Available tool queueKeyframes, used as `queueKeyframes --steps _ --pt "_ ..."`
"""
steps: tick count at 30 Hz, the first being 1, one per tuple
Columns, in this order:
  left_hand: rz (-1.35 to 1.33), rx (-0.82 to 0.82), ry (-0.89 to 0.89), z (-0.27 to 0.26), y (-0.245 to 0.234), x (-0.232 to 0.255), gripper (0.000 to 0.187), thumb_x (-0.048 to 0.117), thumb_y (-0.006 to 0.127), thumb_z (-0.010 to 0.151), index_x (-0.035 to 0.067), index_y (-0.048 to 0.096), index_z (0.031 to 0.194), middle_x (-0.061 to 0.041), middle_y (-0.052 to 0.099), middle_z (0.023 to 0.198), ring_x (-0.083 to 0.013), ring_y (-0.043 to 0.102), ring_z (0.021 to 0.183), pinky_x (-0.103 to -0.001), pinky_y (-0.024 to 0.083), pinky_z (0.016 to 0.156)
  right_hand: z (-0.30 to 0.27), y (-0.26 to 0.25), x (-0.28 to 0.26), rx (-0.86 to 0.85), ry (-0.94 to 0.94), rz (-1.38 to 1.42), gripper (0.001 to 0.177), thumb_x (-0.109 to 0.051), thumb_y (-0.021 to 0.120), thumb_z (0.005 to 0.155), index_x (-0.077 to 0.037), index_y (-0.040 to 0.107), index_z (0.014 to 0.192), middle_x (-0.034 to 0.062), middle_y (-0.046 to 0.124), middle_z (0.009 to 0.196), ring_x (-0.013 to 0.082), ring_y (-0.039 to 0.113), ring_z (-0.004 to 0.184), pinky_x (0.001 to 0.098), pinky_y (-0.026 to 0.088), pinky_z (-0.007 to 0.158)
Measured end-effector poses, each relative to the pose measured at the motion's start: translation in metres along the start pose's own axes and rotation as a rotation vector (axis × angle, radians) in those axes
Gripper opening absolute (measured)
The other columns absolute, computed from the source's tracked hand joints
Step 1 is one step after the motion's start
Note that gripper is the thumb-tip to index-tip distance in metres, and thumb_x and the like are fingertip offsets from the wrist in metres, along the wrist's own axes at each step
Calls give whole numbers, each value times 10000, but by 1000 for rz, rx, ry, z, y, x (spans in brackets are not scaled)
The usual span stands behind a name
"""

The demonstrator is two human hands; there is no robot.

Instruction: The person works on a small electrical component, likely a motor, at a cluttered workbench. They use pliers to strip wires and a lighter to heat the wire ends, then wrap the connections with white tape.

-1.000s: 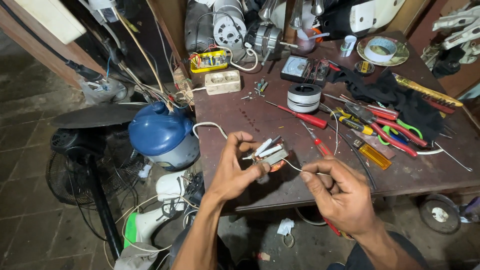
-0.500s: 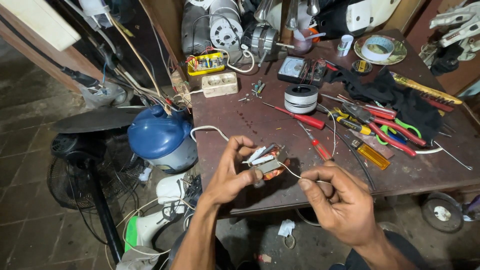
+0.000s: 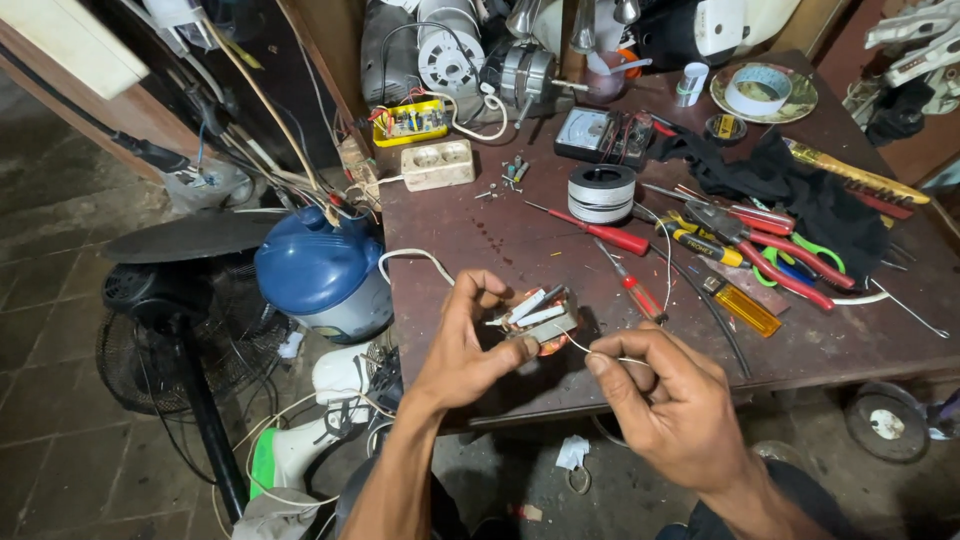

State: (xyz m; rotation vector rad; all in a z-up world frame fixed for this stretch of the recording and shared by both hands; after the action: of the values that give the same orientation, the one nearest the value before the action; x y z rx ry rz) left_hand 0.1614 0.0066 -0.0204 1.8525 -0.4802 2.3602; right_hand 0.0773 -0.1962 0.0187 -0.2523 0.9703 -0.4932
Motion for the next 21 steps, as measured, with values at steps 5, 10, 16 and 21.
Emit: queueKeyframes --steps 5,10,16,21 --pt "204 53 -47 -2 1 5 561 295 764 632 194 466 1097 -49 554 1116 -189 477 1104 -332 376 935 1 3 4 -14 46 -31 126 -207 679 900 -99 728 940 -48 422 613 69 397 529 232 379 494" --pt "274 71 -61 -4 3 6 570 330 756 633 191 457 1097 -28 498 1099 -178 401 1079 -332 353 927 1 5 6 -43 68 10 116 -177 670 906 -82 721 947 -49 401 609 66 371 521 237 364 479" --pt "317 88 21 -4 6 10 584 340 747 635 147 425 1082 -19 444 1022 -166 405 1012 -372 246 1006 1 6 10 -44 114 -51 111 -205 675 906 -113 725 942 -49 410 620 75 381 524 250 367 484" --pt "447 127 185 -5 13 14 550 388 682 662 109 406 1047 -7 440 949 -157 489 923 -485 88 1155 2 13 18 -19 141 -73 119 -186 686 899 -93 728 961 -42 561 642 54 422 499 244 384 464"
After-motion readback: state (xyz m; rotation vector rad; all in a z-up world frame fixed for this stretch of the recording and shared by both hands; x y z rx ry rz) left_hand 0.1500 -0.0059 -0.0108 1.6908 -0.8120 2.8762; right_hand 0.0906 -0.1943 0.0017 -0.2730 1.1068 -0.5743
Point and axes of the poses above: each hand's wrist, its own z-axis towards the middle knuckle, its own y-axis out of the palm, x = y × z, the point moved 3 cm from there along z, towards the middle knuckle
